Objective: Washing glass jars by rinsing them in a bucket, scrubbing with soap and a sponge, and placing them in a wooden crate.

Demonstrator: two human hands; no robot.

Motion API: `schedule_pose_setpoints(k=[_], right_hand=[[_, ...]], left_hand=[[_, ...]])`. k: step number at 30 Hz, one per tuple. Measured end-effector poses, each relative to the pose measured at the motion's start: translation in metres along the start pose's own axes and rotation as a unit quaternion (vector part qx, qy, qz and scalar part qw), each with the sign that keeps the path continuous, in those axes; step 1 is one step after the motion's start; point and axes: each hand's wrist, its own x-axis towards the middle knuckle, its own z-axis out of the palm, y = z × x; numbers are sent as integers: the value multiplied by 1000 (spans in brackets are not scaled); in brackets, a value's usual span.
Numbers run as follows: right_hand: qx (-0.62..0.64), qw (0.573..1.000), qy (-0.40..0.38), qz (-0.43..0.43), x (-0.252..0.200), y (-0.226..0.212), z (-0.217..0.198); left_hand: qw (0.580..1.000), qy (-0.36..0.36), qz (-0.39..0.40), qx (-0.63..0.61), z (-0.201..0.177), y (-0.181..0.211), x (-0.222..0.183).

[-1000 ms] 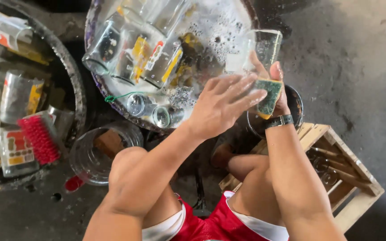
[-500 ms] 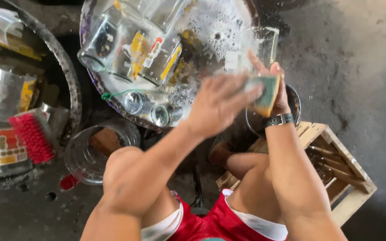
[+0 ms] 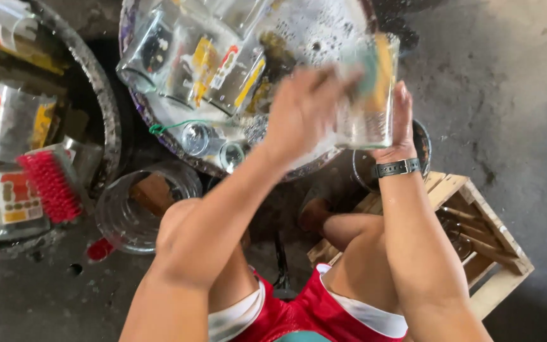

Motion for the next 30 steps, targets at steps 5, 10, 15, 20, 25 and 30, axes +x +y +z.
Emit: schedule_pose_setpoints(k=[5, 10, 15, 20, 25, 30], right_hand=[[-22, 999, 17, -25, -3, 8, 9], [-45, 992, -120, -16, 1, -3, -13], [-75, 995, -30, -63, -1, 1, -2], [-184, 947, -217, -148, 3, -3, -33], [-83, 982, -124, -119, 3, 4, -17], [-75, 962, -261, -6, 5, -7, 4]], left_hand=[[997, 46, 54, 30, 15, -13, -1], [951, -27, -117, -286, -36, 49, 28], [993, 39, -105, -36, -13, 13, 17], [996, 19, 86, -28, -7, 26, 1], [988, 27, -141, -58, -1, 2, 13], [991, 43, -97, -84, -9, 29, 6]])
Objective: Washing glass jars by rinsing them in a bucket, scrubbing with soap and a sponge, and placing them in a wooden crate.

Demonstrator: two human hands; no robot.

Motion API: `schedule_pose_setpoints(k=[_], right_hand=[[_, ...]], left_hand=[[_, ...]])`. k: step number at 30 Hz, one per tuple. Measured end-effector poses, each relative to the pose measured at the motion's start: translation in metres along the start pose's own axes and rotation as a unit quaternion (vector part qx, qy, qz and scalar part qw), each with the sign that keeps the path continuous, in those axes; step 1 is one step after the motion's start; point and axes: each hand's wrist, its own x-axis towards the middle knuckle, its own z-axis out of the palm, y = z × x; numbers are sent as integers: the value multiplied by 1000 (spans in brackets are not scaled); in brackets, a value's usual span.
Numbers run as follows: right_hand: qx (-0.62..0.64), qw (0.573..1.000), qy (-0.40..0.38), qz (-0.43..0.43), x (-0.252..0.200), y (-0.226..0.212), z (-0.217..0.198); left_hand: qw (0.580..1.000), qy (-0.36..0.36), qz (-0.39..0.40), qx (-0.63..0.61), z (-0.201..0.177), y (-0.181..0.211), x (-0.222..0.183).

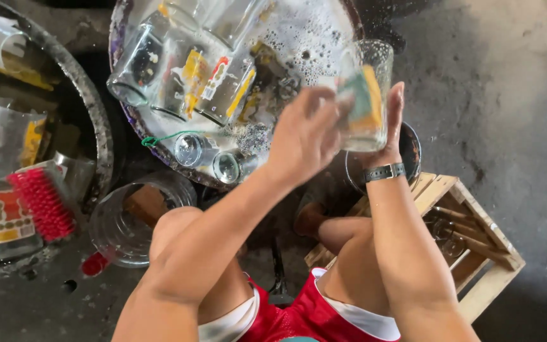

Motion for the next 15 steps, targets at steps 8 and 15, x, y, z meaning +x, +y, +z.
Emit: schedule_pose_setpoints(k=[8, 15], right_hand=[[96, 968, 231, -20, 3, -4, 35], [24, 987, 157, -35, 2, -5, 10]], left_hand=[[943, -71, 240, 220, 0, -4, -17], [938, -35, 196, 285, 0, -21, -14]])
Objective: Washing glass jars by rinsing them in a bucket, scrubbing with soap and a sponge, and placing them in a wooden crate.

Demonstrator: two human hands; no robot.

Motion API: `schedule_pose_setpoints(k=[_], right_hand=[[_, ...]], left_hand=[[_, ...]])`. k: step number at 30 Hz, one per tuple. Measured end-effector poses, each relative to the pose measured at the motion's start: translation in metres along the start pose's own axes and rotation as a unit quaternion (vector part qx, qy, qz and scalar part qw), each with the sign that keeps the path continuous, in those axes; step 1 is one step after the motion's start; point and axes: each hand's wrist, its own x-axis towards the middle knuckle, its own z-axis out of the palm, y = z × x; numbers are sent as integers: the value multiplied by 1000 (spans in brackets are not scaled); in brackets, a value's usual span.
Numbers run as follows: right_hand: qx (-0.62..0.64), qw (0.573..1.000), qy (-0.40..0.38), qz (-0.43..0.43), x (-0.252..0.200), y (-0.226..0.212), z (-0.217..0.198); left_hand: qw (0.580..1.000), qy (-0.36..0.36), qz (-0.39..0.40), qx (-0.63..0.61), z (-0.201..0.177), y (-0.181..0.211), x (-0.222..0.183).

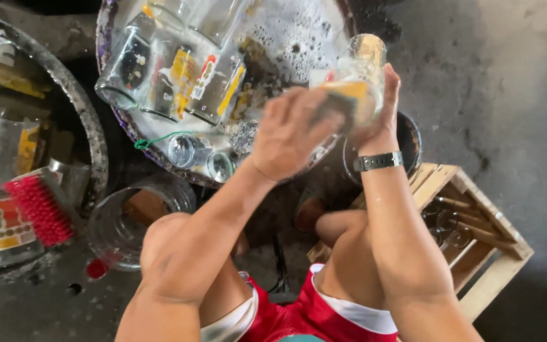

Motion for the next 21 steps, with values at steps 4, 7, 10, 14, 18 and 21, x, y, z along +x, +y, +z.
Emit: schedule_pose_setpoints(k=[4, 7, 10, 14, 18, 21], right_hand=[[85, 992, 91, 4, 4, -3, -18], [35, 994, 97, -31, -1, -5, -8], [81, 995, 51, 39, -10, -8, 9], [90, 988, -35, 118, -16, -1, 3], [22, 994, 33, 105, -17, 0, 10], [-121, 990, 41, 52, -18, 6, 19]], left_hand=[[995, -10, 80, -65, 0, 6, 3], [998, -16, 19, -62, 11, -31, -13], [992, -55, -108, -21, -18, -65, -2], [922, -130, -352, 93, -27, -113, -21], [877, -250, -389, 128, -20, -100, -17], [846, -243, -454, -138, -26, -37, 28]])
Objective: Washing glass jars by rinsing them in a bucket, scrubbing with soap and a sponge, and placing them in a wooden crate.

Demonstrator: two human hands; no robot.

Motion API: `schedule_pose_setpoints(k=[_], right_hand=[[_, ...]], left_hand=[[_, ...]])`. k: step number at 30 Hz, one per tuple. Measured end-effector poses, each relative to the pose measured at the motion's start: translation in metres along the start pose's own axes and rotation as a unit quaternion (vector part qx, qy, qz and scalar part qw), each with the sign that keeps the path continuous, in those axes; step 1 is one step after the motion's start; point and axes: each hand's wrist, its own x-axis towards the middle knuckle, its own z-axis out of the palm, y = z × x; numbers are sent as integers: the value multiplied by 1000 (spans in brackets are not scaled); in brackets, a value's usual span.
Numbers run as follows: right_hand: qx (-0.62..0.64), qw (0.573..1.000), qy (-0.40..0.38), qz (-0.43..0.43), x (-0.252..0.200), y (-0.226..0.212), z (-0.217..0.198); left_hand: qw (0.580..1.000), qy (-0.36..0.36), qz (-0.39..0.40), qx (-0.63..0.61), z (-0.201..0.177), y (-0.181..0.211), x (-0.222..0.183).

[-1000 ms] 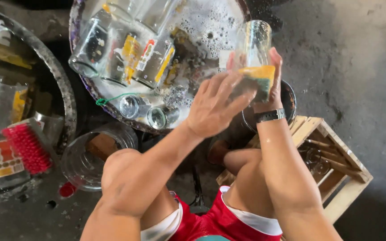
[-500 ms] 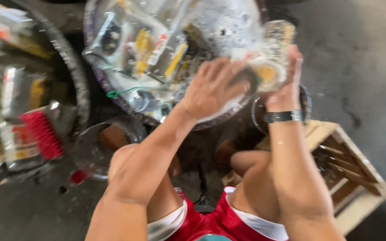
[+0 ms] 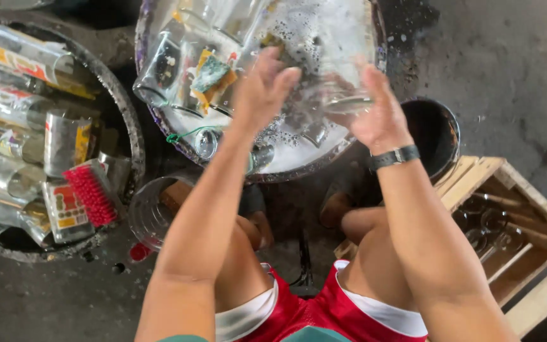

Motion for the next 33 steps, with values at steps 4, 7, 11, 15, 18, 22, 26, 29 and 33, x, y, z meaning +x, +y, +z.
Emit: schedule_pose_setpoints(k=[4, 7, 11, 15, 18, 22, 26, 29, 33], right_hand=[[-19, 999, -1, -27, 9, 16, -2], [13, 999, -1, -50, 8, 18, 15], [267, 958, -79, 62, 4, 23, 6], [307, 941, 93, 107, 3, 8, -2], [279, 959, -24, 42, 6, 2, -8], [144, 985, 41, -89, -2, -10, 4], [194, 963, 170, -77, 1, -16, -7], [253, 955, 111, -106, 9, -13, -34], [264, 948, 162, -68, -9, -27, -7]], left_hand=[[897, -112, -102, -415, 35, 33, 1], [899, -7, -77, -431, 55, 35, 7], [869, 200, 386, -234, 90, 7, 21], [891, 78, 426, -134, 49, 12, -4], [900, 0, 436, 22, 24, 17, -14], [966, -58, 236, 83, -26, 27, -24], [924, -154, -103, 335, -61, -30, -27], [905, -151, -175, 357, -67, -80, -26], [875, -120, -285, 372, -58, -139, -17]])
